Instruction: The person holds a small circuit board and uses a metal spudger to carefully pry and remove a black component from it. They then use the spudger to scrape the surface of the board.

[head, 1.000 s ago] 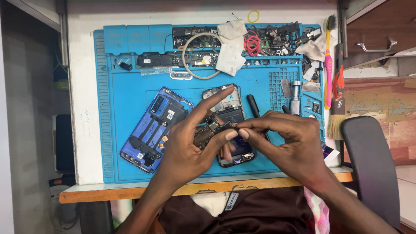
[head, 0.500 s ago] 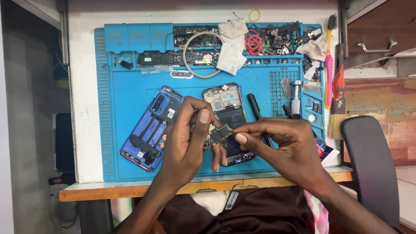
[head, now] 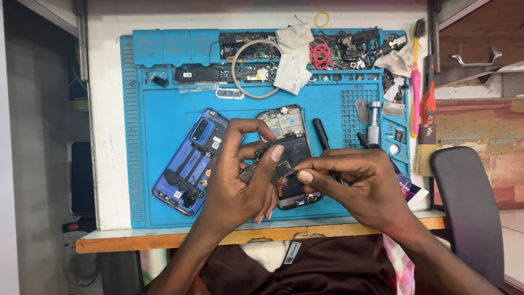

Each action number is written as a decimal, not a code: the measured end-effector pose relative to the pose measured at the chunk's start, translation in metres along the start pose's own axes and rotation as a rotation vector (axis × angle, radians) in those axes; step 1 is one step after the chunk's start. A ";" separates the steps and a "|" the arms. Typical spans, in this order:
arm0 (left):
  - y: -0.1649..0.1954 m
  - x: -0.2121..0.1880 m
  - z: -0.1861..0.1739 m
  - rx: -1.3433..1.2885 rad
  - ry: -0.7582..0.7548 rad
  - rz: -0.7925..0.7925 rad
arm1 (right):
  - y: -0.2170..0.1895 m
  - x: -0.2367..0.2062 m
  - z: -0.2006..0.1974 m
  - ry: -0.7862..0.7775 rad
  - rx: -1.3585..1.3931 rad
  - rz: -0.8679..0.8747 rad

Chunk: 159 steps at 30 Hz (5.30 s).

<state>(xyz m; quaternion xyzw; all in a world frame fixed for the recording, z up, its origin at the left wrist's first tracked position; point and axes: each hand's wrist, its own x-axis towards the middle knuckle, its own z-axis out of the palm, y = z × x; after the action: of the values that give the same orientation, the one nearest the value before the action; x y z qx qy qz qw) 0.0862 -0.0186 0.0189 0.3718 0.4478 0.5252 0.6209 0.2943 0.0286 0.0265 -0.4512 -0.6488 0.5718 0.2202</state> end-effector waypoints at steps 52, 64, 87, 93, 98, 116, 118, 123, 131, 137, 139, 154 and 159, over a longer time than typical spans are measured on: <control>-0.007 0.006 0.004 0.287 0.018 -0.110 | 0.001 -0.002 0.014 0.178 -0.865 -0.767; -0.017 0.008 0.004 0.283 0.046 -0.132 | 0.003 -0.003 0.015 0.148 -0.869 -0.723; -0.012 0.013 -0.004 0.042 0.018 -0.219 | 0.001 0.001 0.007 0.149 -0.895 -0.774; -0.014 0.013 -0.008 0.020 -0.058 -0.254 | 0.001 0.003 0.003 0.101 -0.889 -0.771; -0.017 0.012 -0.006 0.038 -0.041 -0.232 | 0.002 0.003 0.004 0.079 -0.867 -0.739; -0.013 0.009 0.004 0.239 0.023 -0.237 | 0.005 0.001 0.007 0.075 -0.930 -0.745; -0.012 0.009 0.004 0.263 0.029 -0.221 | 0.006 0.001 0.009 0.082 -0.916 -0.724; -0.015 0.005 0.008 0.296 0.046 -0.184 | 0.007 0.000 0.016 0.110 -0.885 -0.705; -0.019 0.002 0.014 0.440 0.065 -0.086 | 0.006 -0.007 0.021 0.113 -0.887 -0.665; -0.014 0.003 0.010 0.407 0.070 -0.069 | -0.004 -0.003 0.013 0.130 -0.624 -0.393; -0.013 0.002 0.009 0.386 0.069 -0.042 | -0.008 -0.003 0.008 0.100 -0.515 -0.315; -0.008 0.001 0.011 0.370 0.032 0.025 | 0.000 -0.004 0.014 0.194 -0.167 0.076; -0.006 0.000 0.011 0.344 0.037 -0.017 | 0.003 -0.005 0.016 0.199 -0.129 0.053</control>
<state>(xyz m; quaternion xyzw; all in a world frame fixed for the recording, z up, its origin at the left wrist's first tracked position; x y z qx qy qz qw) 0.0985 -0.0193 0.0164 0.4591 0.5456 0.4421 0.5441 0.2850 0.0159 0.0209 -0.5358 -0.6472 0.4868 0.2387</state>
